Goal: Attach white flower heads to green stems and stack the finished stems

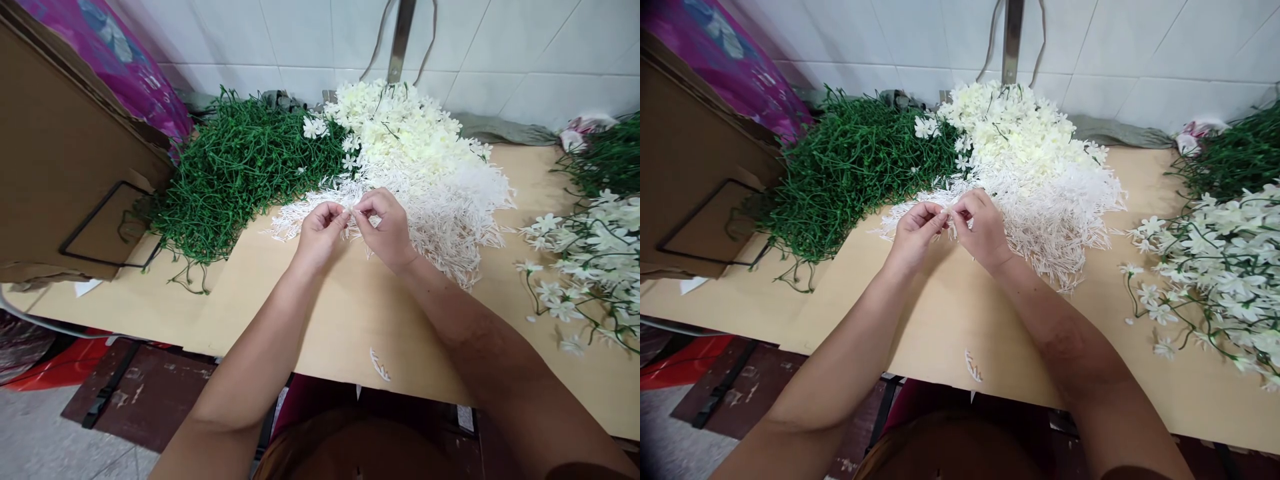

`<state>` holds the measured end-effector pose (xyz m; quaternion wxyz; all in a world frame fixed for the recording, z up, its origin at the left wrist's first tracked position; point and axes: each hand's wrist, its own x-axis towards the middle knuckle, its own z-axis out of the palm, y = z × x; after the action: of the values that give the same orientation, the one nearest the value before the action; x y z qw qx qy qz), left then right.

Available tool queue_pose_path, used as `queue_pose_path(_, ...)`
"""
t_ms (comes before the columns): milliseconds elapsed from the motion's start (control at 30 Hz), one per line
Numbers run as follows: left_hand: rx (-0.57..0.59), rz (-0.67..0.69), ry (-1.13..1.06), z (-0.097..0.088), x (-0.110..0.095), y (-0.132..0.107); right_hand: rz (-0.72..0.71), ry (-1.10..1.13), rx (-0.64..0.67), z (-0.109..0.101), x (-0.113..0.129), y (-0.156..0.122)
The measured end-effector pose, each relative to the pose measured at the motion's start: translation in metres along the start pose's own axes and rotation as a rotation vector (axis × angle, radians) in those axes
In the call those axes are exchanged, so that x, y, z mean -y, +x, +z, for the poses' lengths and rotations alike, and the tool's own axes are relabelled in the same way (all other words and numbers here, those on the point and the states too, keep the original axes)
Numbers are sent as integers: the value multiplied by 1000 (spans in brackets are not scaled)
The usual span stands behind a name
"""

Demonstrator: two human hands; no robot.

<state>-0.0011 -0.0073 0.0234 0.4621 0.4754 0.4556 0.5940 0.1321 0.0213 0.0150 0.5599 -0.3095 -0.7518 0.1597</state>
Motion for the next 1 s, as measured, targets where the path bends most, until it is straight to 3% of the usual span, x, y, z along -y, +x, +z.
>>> queue_pose_path(167, 73, 78, 84, -4, 2, 0, 20, -38, 74, 2, -2, -5)
queue_pose_path(300, 94, 91, 84, -7, 3, 1, 142, 116, 101, 2, -5, -4)
queue_pose_path(533, 166, 32, -8, -8, 2, -2, 485, 556, 225, -4, -6, 6)
queue_pose_path(667, 166, -44, 9, -12, 6, -3, 542, 535, 235, -5, -9, 5)
queue_pose_path(733, 110, -78, 43, -18, 8, 4, 569, 494, 229, -3, -12, 3)
queue_pose_path(833, -78, -81, 265, -29, 7, 28, 614, 476, 211, 0, -17, 0)
queue_pose_path(900, -173, -21, 583, -35, 4, 50, 628, 474, 196, 1, -19, -1)
queue_pose_path(1000, -218, 133, 1119, -38, 0, 81, 639, 476, 167, 2, -19, -1)
